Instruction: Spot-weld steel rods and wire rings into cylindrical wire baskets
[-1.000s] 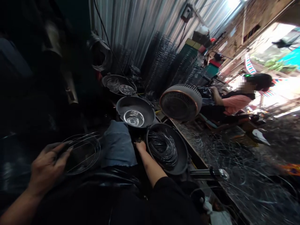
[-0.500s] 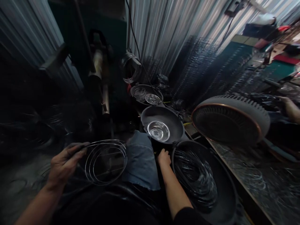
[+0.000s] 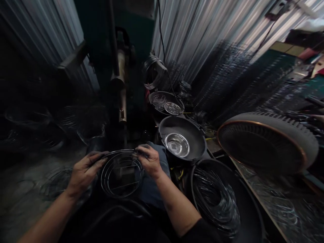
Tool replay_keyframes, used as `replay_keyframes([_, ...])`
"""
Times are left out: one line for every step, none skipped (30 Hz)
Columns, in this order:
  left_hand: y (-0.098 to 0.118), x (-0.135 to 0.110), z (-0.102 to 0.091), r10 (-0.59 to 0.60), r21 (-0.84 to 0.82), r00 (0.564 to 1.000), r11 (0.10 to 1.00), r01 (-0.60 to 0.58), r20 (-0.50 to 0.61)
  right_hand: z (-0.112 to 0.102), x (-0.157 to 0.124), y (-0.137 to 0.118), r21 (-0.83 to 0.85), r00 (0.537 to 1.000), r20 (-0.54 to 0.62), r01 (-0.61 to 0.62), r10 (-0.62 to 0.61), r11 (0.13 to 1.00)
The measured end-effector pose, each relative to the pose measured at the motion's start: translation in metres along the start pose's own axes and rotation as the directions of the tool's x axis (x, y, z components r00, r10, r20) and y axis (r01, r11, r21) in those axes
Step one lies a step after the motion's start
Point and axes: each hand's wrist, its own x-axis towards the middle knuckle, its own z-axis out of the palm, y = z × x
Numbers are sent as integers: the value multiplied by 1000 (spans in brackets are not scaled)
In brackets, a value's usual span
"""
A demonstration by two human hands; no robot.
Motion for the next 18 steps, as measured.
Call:
replay_keyframes([-2, 0, -1, 4, -2, 1000, 1000, -4, 5, 2, 0, 2, 17, 1000, -18, -9, 9, 1000])
replay_keyframes([-4, 1, -3, 9, -2, 1000, 1000, -9, 9, 4, -1, 5, 29, 999, -35, -18, 19, 999])
replay_keyframes([-5, 2, -4, 13, -2, 1000, 1000, -13, 12, 6, -1, 7, 41, 998, -51, -24, 26, 999])
replay_keyframes([-6, 2, -5, 18, -5, 1000, 1000, -18, 16, 7, -1, 9, 56, 997, -67, -27, 31, 998])
replay_keyframes([-6, 3, -6, 21, -12, 1000, 1000, -21, 21, 9, -2, 10, 73, 996, -83, -29, 35, 997])
replay_keyframes([-6, 4, -7, 24, -22, 999, 999, -23, 27, 10, -2, 11, 90, 995, -95, -29, 37, 996])
replay_keyframes([-5, 5, -7, 25, -32, 999, 999, -23, 37, 11, -2, 12, 106, 993, -107, -28, 40, 994])
replay_keyframes([-3, 6, -8, 23, -39, 999, 999, -21, 48, 12, -2, 12, 116, 992, -118, -29, 43, 993])
replay_keyframes([-2, 7, -8, 21, -43, 998, 999, -18, 61, 12, -2, 12, 120, 991, -124, -32, 46, 992])
replay_keyframes([0, 8, -9, 17, -45, 997, 999, -14, 74, 12, -2, 12, 116, 990, -128, -36, 50, 993])
replay_keyframes([1, 9, -9, 13, -48, 996, 999, -9, 87, 12, -3, 13, 110, 990, -130, -41, 56, 993])
replay_keyframes([2, 10, -10, 7, -54, 995, 999, -1, 101, 11, -3, 13, 104, 989, -132, -47, 61, 993])
replay_keyframes([2, 12, -11, -4, -66, 993, 998, 12, 116, 11, -3, 13, 101, 989, -134, -51, 64, 994])
replay_keyframes([2, 13, -12, -18, -81, 991, 996, 29, 130, 10, -3, 13, 104, 989, -134, -51, 65, 993])
replay_keyframes([2, 15, -13, -36, -98, 988, 994, 51, 149, 10, -3, 13, 109, 989, -136, -51, 66, 993])
replay_keyframes([2, 17, -15, -53, -116, 984, 990, 74, 173, 10, -3, 14, 116, 988, -139, -50, 66, 992])
replay_keyframes([3, 19, -16, -71, -130, 977, 987, 98, 201, 10, -3, 14, 125, 988, -141, -49, 67, 991])
replay_keyframes([4, 22, -18, -88, -138, 969, 983, 122, 231, 10, -2, 14, 134, 987, -144, -51, 70, 990])
